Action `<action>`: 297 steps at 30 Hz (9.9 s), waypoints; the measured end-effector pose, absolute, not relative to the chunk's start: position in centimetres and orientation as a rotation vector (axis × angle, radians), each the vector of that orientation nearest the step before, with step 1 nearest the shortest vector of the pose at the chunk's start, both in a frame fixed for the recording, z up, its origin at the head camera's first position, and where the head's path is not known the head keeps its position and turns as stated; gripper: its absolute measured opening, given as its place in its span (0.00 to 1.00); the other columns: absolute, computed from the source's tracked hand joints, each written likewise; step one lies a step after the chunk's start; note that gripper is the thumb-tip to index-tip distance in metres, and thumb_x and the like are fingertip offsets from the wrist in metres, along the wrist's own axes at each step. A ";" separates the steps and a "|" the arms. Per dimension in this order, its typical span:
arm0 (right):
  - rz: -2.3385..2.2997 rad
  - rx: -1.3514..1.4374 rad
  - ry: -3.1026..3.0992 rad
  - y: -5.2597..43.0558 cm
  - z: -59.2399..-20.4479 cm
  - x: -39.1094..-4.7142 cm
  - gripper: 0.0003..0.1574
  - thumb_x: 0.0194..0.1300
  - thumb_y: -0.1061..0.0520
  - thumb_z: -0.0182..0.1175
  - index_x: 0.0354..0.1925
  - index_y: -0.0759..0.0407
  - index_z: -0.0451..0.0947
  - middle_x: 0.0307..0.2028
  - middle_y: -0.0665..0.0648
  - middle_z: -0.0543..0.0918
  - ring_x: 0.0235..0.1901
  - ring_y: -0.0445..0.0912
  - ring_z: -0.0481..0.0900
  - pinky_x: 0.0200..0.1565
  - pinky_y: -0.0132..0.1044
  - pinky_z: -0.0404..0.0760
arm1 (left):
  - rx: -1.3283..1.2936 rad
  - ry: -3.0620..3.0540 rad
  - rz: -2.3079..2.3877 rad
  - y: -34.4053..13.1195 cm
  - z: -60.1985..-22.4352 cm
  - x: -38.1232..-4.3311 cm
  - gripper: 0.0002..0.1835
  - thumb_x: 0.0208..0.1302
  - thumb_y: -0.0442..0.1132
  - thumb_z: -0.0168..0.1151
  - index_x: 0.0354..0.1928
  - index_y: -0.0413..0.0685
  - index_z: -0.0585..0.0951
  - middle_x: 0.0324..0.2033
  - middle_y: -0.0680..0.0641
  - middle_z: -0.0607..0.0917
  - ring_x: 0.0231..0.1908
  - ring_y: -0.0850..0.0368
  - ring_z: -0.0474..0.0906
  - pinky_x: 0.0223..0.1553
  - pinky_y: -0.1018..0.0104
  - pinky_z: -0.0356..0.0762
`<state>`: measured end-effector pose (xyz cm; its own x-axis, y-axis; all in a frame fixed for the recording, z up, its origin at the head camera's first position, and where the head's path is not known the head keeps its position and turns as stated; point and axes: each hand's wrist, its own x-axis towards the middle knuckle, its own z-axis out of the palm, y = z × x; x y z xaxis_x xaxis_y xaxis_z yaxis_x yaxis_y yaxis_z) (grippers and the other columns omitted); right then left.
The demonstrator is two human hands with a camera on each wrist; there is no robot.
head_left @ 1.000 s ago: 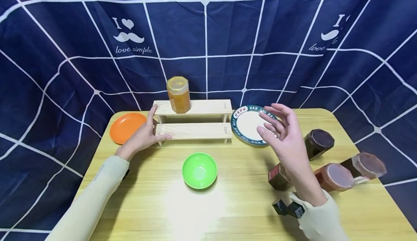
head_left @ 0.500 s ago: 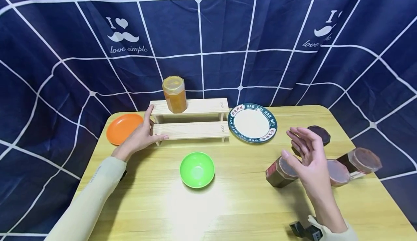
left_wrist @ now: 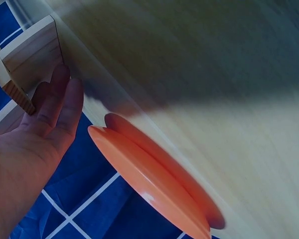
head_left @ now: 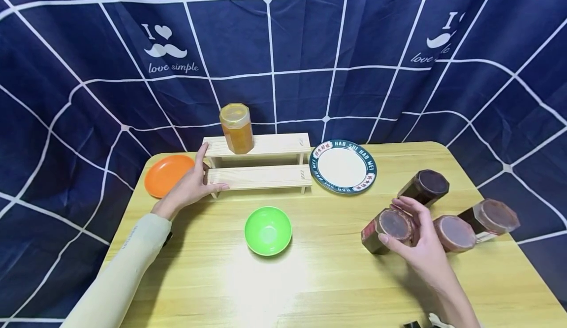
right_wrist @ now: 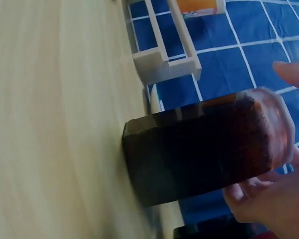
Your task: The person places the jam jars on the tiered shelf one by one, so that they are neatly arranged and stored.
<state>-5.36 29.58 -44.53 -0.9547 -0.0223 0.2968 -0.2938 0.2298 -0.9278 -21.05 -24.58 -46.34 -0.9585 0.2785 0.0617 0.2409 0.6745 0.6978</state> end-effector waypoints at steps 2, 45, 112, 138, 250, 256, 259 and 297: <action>1.723 0.290 -2.371 29.8 -44.9 -5.2 0.62 0.55 0.83 0.73 0.81 0.62 0.58 0.70 0.55 0.72 0.66 0.43 0.73 0.64 0.26 0.67 | 0.437 2.828 1.166 -24.6 -46.3 -21.1 0.73 0.65 0.51 0.83 0.88 0.54 0.30 0.48 0.35 0.81 0.40 0.44 0.79 0.44 0.51 0.76; 1.504 0.026 -2.523 30.2 -46.8 -5.3 0.62 0.57 0.70 0.83 0.80 0.57 0.59 0.58 0.45 0.82 0.55 0.32 0.82 0.56 0.21 0.76 | 0.428 2.839 1.141 -24.7 -46.3 -21.4 0.74 0.63 0.50 0.85 0.88 0.52 0.31 0.41 0.39 0.78 0.30 0.49 0.73 0.34 0.56 0.72; 1.673 0.392 -2.267 14.9 -38.9 -22.0 0.57 0.58 0.60 0.84 0.79 0.54 0.66 0.65 0.58 0.80 0.57 0.48 0.83 0.56 0.32 0.79 | 0.423 2.825 1.178 -25.2 -46.4 -21.2 0.74 0.62 0.55 0.84 0.88 0.55 0.32 0.37 0.41 0.78 0.28 0.50 0.73 0.32 0.54 0.73; 1.685 0.434 -2.350 9.3 -38.8 -27.5 0.58 0.60 0.53 0.85 0.80 0.46 0.65 0.63 0.56 0.85 0.57 0.48 0.85 0.60 0.55 0.81 | 0.428 2.825 1.163 -24.9 -46.1 -21.4 0.74 0.62 0.52 0.85 0.88 0.54 0.33 0.36 0.41 0.78 0.29 0.49 0.74 0.34 0.54 0.74; 1.737 -0.039 -1.872 32.9 -37.2 -4.8 0.54 0.56 0.86 0.65 0.77 0.62 0.67 0.69 0.62 0.78 0.68 0.51 0.76 0.65 0.29 0.69 | 0.698 2.704 1.244 -26.1 -46.0 -21.2 0.73 0.62 0.48 0.83 0.88 0.53 0.31 0.47 0.35 0.82 0.32 0.49 0.77 0.36 0.60 0.76; 1.749 -0.101 -1.830 34.8 -38.8 -3.7 0.54 0.54 0.89 0.63 0.76 0.63 0.69 0.66 0.62 0.80 0.66 0.49 0.78 0.65 0.29 0.71 | 0.769 2.662 1.285 -26.8 -45.8 -21.2 0.72 0.62 0.45 0.84 0.88 0.53 0.34 0.51 0.34 0.83 0.37 0.47 0.81 0.40 0.60 0.79; 1.744 -0.162 -1.856 35.4 -39.6 -3.3 0.53 0.56 0.88 0.64 0.76 0.61 0.69 0.66 0.60 0.79 0.65 0.47 0.78 0.65 0.27 0.71 | 0.725 2.662 1.254 -26.8 -45.6 -21.2 0.72 0.62 0.40 0.84 0.88 0.50 0.34 0.53 0.34 0.83 0.38 0.47 0.82 0.41 0.59 0.80; 1.883 0.069 -2.088 39.6 -46.9 -2.0 0.60 0.56 0.89 0.64 0.78 0.55 0.60 0.60 0.50 0.80 0.58 0.34 0.82 0.57 0.20 0.74 | 0.612 2.673 1.167 -26.8 -44.5 -20.6 0.72 0.62 0.32 0.84 0.88 0.48 0.33 0.60 0.30 0.84 0.37 0.48 0.84 0.41 0.61 0.82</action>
